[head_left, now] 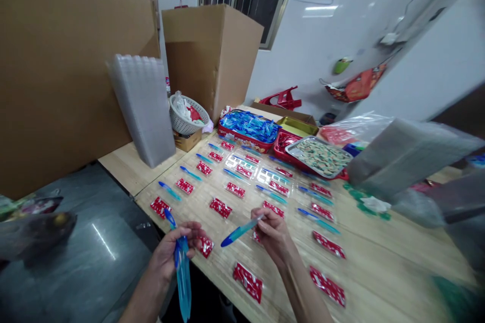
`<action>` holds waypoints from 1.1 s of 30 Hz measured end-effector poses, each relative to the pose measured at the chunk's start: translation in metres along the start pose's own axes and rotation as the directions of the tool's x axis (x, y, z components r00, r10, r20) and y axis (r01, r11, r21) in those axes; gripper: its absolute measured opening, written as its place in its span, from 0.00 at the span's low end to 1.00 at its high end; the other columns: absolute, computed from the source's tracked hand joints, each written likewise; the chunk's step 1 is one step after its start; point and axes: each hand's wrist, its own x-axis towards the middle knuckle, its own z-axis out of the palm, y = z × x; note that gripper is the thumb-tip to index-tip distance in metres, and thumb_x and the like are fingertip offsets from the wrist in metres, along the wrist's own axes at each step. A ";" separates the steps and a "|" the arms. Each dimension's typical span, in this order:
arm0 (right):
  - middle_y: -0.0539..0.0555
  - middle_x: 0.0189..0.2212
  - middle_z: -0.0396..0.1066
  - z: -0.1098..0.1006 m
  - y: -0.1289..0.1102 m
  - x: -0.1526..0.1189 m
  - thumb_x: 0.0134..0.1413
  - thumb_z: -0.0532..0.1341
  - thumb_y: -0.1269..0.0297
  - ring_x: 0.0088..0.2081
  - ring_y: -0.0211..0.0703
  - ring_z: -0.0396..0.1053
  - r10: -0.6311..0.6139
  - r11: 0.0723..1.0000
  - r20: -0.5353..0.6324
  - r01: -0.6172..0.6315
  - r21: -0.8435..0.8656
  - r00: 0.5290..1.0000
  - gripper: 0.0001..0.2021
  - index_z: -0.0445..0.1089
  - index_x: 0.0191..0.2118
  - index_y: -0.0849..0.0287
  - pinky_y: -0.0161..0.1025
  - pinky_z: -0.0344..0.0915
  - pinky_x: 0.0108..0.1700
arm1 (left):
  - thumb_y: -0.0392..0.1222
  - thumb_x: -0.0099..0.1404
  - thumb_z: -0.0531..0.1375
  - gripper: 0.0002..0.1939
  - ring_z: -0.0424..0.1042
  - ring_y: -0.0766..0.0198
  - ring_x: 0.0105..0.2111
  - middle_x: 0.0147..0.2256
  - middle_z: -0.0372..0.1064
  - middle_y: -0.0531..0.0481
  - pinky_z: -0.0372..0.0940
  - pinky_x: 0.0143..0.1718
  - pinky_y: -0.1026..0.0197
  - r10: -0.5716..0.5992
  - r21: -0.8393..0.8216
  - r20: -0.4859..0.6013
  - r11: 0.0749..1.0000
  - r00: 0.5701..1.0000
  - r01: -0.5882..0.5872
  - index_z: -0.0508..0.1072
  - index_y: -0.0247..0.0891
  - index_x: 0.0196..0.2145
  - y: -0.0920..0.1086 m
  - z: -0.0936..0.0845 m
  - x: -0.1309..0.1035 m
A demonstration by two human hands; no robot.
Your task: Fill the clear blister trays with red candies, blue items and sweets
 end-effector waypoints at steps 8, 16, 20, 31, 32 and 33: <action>0.52 0.30 0.72 0.001 0.048 -0.009 0.40 0.69 0.58 0.30 0.41 0.66 -0.141 0.954 -0.205 0.078 -0.289 0.969 0.13 0.73 0.33 0.57 0.37 0.63 0.34 | 0.35 0.51 0.66 0.08 0.63 0.71 0.17 0.20 0.68 0.49 0.53 0.11 0.74 0.087 -0.073 -0.048 0.993 0.995 -0.090 0.71 0.30 0.20 0.006 -0.016 -0.002; 0.56 0.31 0.73 0.037 0.077 -0.003 0.47 0.62 0.56 0.35 0.49 0.69 -0.225 0.795 -0.020 0.172 -0.582 0.974 0.10 0.73 0.31 0.58 0.45 0.66 0.40 | 0.49 0.55 0.64 0.21 0.61 0.74 0.13 0.17 0.66 0.51 0.49 0.10 0.74 0.032 -0.066 -0.055 0.997 0.998 -0.036 0.63 0.34 0.16 -0.016 0.002 0.006; 0.58 0.36 0.74 0.050 0.064 -0.002 0.47 0.64 0.56 0.42 0.53 0.68 -0.221 0.726 0.076 0.216 -0.652 0.972 0.09 0.75 0.29 0.56 0.49 0.62 0.47 | 0.53 0.48 0.67 0.22 0.60 0.74 0.11 0.16 0.66 0.53 0.43 0.09 0.73 0.042 0.068 0.014 0.997 0.999 -0.043 0.61 0.36 0.17 -0.030 0.014 0.012; 0.46 0.20 0.68 0.068 0.037 0.013 0.29 0.73 0.66 0.21 0.33 0.62 0.252 0.945 0.148 -0.210 -0.250 0.956 0.16 0.71 0.30 0.59 0.30 0.55 0.24 | 0.43 0.42 0.67 0.15 0.58 0.71 0.09 0.13 0.64 0.55 0.40 0.11 0.69 -0.047 0.337 0.023 0.941 0.999 0.037 0.66 0.38 0.26 -0.068 0.032 0.040; 0.46 0.21 0.69 0.066 0.034 0.020 0.31 0.72 0.65 0.23 0.34 0.63 0.215 0.955 0.141 -0.178 -0.237 0.966 0.15 0.71 0.30 0.59 0.31 0.57 0.25 | 0.47 0.43 0.68 0.16 0.58 0.71 0.09 0.14 0.65 0.54 0.40 0.11 0.70 -0.060 0.338 0.048 0.940 0.997 0.040 0.65 0.37 0.24 -0.067 0.031 0.042; 0.47 0.22 0.69 0.062 0.029 0.029 0.33 0.71 0.64 0.24 0.34 0.63 0.166 0.961 0.139 -0.129 -0.243 0.976 0.13 0.72 0.30 0.59 0.31 0.58 0.27 | 0.51 0.44 0.68 0.19 0.59 0.72 0.10 0.14 0.65 0.53 0.41 0.11 0.70 -0.073 0.331 0.074 0.943 0.995 0.044 0.65 0.37 0.22 -0.066 0.029 0.044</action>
